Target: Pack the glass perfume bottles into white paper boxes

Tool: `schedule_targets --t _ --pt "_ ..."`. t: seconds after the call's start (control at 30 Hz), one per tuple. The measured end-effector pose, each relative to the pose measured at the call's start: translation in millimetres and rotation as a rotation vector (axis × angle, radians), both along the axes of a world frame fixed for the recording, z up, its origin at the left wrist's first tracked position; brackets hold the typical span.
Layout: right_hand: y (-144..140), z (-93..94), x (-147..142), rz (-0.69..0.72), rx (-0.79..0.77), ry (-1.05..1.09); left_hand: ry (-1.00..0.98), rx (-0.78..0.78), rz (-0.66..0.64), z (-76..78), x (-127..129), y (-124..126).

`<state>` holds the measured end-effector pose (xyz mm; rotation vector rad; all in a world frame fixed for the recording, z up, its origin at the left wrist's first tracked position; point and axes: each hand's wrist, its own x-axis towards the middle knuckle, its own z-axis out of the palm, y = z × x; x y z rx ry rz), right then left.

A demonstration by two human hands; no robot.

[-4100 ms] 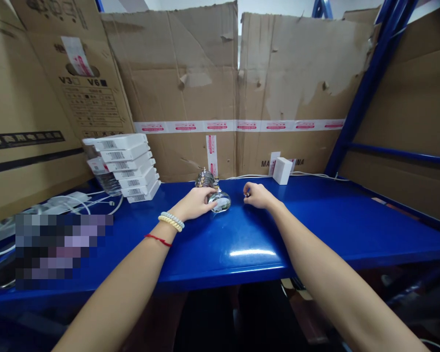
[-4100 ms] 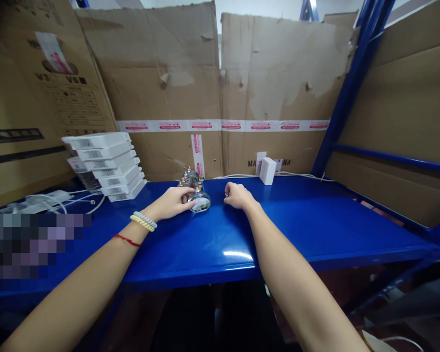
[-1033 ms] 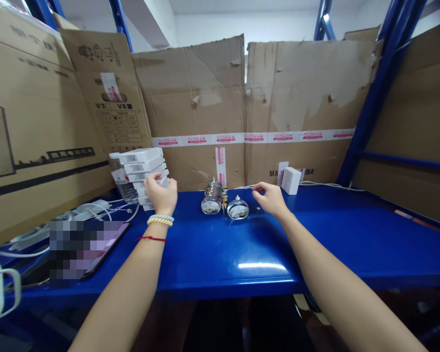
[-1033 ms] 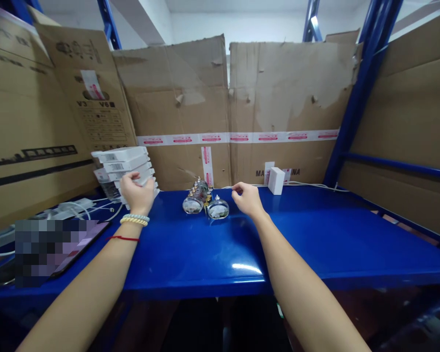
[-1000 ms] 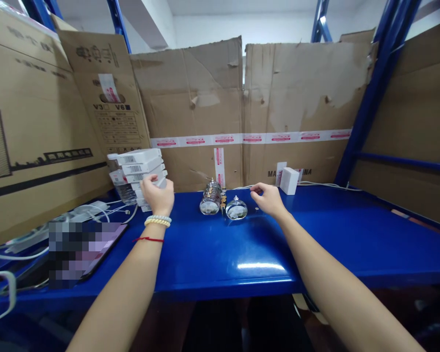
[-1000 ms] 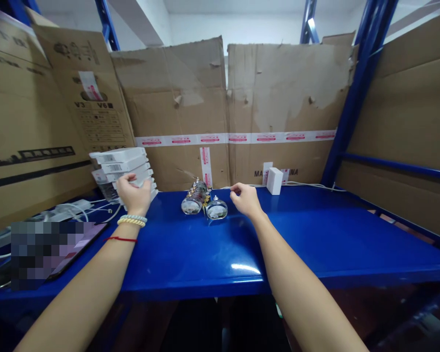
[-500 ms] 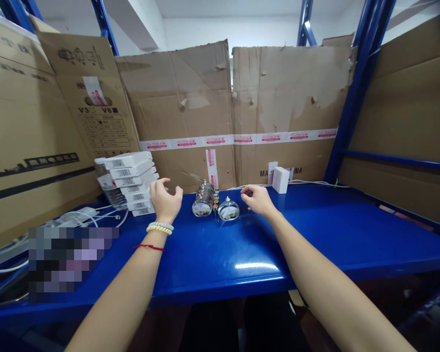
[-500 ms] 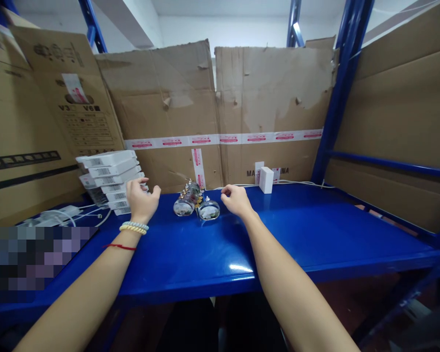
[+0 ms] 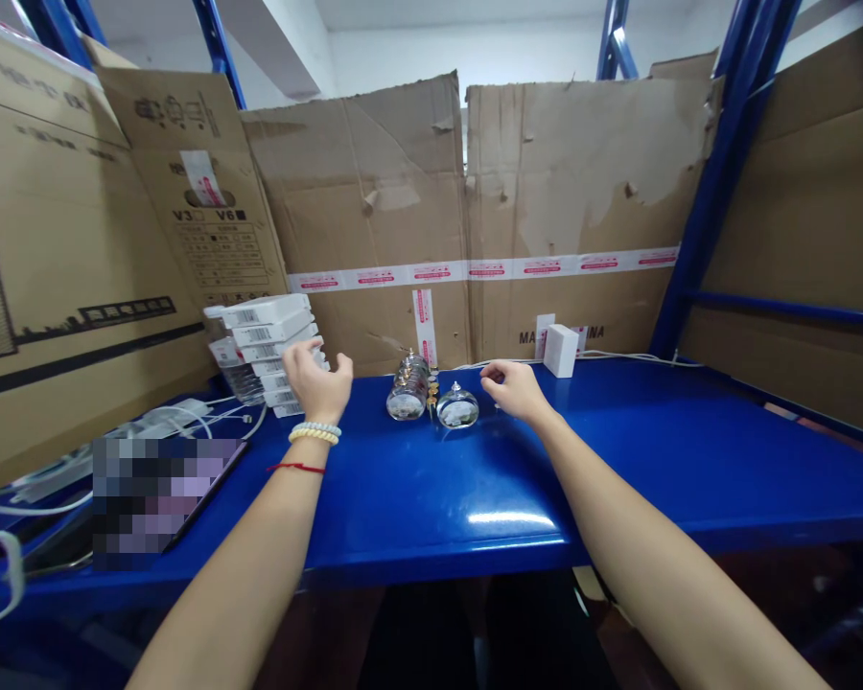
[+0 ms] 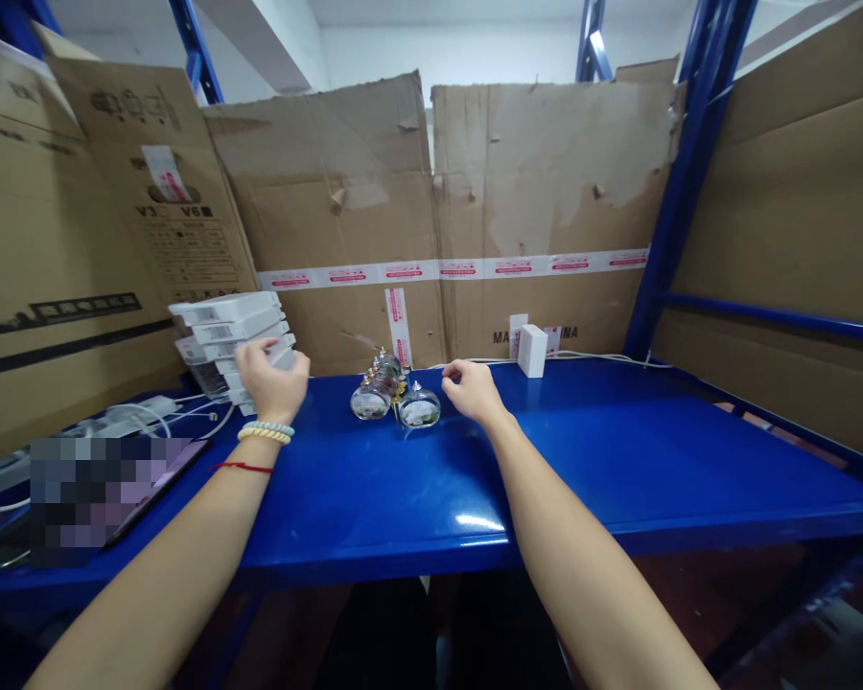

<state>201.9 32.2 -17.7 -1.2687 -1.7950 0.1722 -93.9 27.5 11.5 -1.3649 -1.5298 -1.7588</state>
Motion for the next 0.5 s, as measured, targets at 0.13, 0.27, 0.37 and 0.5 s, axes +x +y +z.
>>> schedule_targets --t 0.13,0.27,0.37,0.5 --pt "1.0 0.7 0.9 -0.012 0.0 0.009 -0.173 0.067 0.178 29.4 -36.3 6.1" --pt "3.8 -1.4 1.5 -0.033 0.001 0.042 -0.276 -0.042 0.245 58.5 -66.4 11.7" --pt "4.5 -2.8 1.2 -0.082 -0.007 0.085 -0.276 -0.042 0.266 68.7 -72.1 10.5" --pt "7.8 6.3 10.5 -0.266 0.006 0.238 -0.28 0.061 0.159 60.2 -53.5 2.7"
